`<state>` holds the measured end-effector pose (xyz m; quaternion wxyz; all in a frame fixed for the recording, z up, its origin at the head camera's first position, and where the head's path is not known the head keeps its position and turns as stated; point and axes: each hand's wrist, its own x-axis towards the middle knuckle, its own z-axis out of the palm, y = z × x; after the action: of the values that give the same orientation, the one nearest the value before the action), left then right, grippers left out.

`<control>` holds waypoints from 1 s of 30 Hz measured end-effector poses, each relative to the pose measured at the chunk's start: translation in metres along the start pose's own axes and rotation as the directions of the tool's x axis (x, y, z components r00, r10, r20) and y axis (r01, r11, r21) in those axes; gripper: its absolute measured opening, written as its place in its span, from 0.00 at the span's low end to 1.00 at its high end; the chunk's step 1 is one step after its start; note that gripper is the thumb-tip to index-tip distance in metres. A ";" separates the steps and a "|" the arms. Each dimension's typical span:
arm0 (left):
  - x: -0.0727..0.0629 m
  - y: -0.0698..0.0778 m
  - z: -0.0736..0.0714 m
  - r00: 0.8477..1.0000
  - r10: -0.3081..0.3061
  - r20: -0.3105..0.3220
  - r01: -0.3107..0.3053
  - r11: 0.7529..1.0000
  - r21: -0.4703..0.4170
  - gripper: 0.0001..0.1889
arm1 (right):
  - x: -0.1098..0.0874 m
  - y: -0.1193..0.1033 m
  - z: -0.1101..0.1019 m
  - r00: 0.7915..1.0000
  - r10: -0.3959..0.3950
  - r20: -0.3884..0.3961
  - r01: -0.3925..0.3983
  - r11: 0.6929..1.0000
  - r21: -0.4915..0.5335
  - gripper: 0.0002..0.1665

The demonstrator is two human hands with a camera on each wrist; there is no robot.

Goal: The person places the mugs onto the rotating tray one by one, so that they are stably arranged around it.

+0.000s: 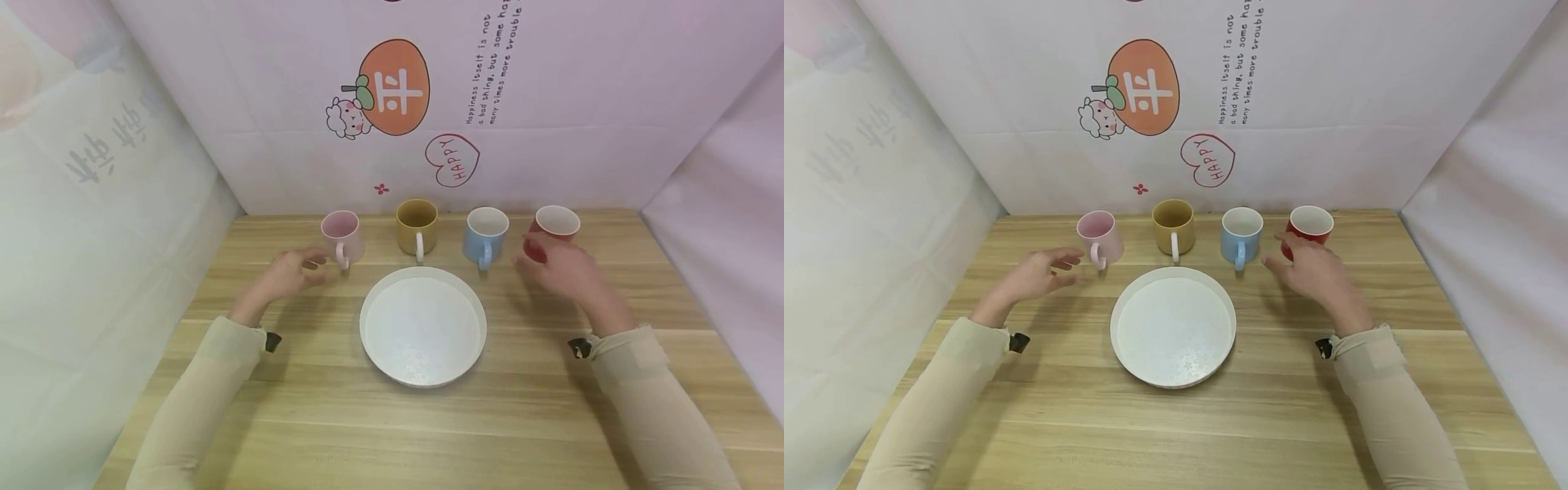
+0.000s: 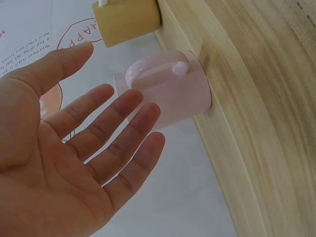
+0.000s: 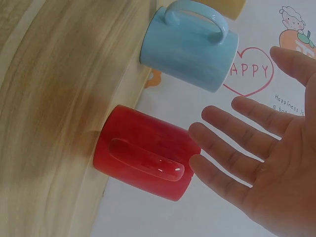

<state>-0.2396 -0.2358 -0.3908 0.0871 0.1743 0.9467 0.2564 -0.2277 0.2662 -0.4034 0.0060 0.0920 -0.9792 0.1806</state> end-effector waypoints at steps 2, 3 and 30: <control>0.000 0.000 0.001 1.000 0.008 0.002 -0.008 1.000 -0.010 0.27 | 0.000 0.000 0.001 1.000 0.008 0.005 -0.008 1.000 0.009 0.37; -0.001 0.000 0.002 1.000 0.013 0.004 -0.013 1.000 -0.015 0.27 | 0.000 -0.001 0.001 1.000 0.011 0.007 -0.011 1.000 0.013 0.37; -0.005 -0.001 0.015 0.990 0.117 0.078 -0.103 0.981 -0.167 0.24 | 0.000 -0.001 0.011 0.999 0.023 -0.027 -0.020 0.993 0.114 0.33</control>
<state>-0.2316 -0.2314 -0.4034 0.1279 0.2297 0.9069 0.3292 -0.2269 0.2617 -0.4135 0.0127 0.0792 -0.9681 0.2372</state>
